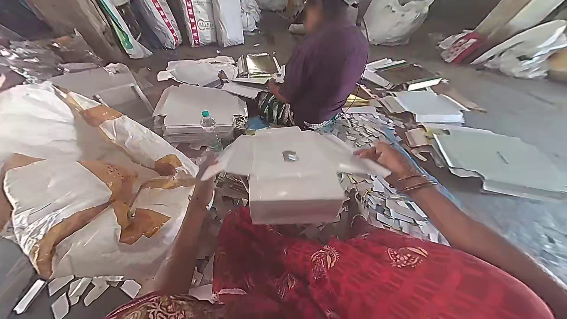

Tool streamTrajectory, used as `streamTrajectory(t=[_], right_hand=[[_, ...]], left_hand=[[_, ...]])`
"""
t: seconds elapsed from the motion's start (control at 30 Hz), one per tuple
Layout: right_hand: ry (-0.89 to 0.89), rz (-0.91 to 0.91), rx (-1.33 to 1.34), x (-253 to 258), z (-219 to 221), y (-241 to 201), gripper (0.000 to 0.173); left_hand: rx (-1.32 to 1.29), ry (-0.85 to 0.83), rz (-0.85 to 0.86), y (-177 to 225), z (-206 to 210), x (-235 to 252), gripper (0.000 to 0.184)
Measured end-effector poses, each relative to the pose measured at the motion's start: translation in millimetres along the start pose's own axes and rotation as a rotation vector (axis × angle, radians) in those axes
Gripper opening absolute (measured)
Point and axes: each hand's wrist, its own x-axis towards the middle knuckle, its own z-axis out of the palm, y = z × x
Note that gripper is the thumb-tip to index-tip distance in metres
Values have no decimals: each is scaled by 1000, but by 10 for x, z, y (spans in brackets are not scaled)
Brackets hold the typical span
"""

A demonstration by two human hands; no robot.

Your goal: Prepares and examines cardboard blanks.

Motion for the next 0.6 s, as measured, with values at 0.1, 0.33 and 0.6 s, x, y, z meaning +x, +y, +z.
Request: streamTrajectory(t=[0.1,0.33,0.6], right_hand=[[-166,130,-297,-124,73,229,25],[-408,150,-577,-95,136,663,39],[-428,131,-612,-92,161,655,38]], left_hand=[[-98,7,-353,-243,89,-446,27],[-66,-42,-665,-473,51,-649,32],[-36,36,-656,-221,169,-641,32]])
